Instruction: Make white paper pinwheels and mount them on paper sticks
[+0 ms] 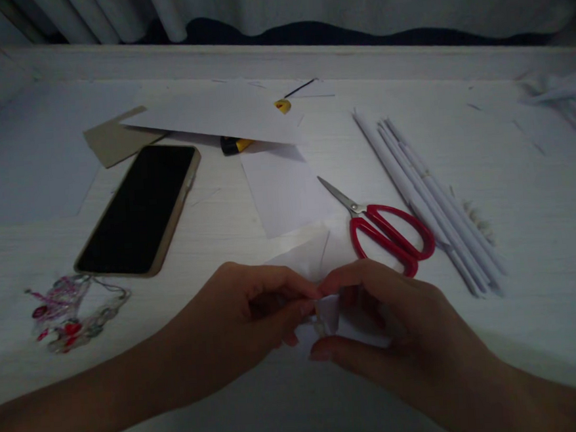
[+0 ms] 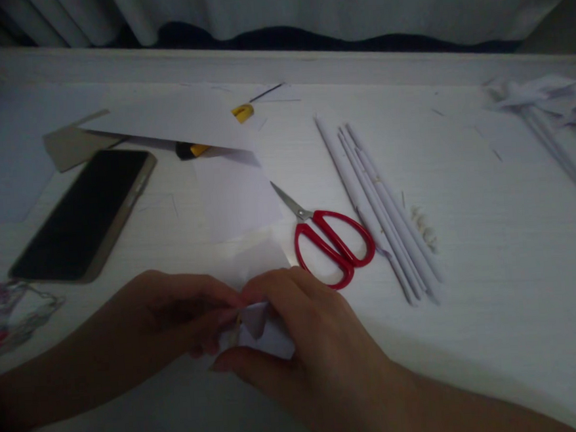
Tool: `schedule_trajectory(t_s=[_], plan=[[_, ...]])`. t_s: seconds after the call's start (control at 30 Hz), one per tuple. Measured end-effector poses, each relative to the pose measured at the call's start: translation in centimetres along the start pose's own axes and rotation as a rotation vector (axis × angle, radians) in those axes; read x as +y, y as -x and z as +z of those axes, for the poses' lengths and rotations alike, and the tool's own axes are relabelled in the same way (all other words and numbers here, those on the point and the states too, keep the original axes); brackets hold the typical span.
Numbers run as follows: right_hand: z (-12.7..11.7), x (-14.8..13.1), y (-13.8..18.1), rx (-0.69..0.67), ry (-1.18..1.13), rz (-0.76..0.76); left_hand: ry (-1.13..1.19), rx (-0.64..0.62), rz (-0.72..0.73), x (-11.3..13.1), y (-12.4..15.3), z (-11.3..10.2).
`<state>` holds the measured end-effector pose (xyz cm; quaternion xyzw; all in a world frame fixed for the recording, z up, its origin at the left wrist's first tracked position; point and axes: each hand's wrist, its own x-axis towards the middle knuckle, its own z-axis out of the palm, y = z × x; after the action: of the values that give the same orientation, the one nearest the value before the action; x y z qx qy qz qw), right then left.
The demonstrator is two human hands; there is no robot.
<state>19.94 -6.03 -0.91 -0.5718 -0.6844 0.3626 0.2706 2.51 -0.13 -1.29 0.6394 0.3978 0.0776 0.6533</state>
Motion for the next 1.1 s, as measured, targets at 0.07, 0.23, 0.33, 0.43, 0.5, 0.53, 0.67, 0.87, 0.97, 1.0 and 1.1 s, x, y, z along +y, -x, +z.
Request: schedule_trajectory(t_s=[0.07,0.23,0.33,0.43,0.5,0.53,0.67,0.87,0.97,1.0,1.1], plan=[[0.0,0.0,0.1,0.000,-0.014,0.006,-0.015,-0.003,-0.009,0.1,0.1,0.0],[0.0,0.0,0.0,0.014,-0.041,0.022,-0.090,-0.023,-0.048,0.7,0.3,-0.1],[0.1,0.1,-0.1,-0.003,-0.049,0.032,-0.068,-0.043,-0.077,0.6,0.4,-0.1],[0.0,0.1,-0.1,-0.010,-0.062,0.025,-0.023,-0.052,-0.110,0.3,0.3,-0.2],[0.0,0.2,0.0,-0.004,-0.071,0.014,-0.003,-0.058,-0.107,0.3,0.3,-0.1],[0.1,0.2,0.1,-0.003,-0.071,0.011,-0.005,-0.057,-0.100,0.4,0.3,-0.1],[0.3,0.5,0.3,0.004,-0.068,0.010,-0.102,-0.058,-0.063,1.1,0.4,-0.1],[0.5,0.4,0.3,0.016,-0.067,-0.036,-0.204,-0.029,0.072,1.6,0.3,-0.3],[0.4,0.3,0.2,0.022,-0.095,-0.056,-0.161,-0.027,0.041,1.4,0.3,-0.3],[0.3,0.3,0.2,0.025,-0.106,-0.060,-0.123,-0.035,0.024,1.3,0.4,-0.4],[0.1,0.2,0.1,0.038,-0.136,-0.081,0.027,-0.098,-0.031,0.9,0.4,-0.5]])
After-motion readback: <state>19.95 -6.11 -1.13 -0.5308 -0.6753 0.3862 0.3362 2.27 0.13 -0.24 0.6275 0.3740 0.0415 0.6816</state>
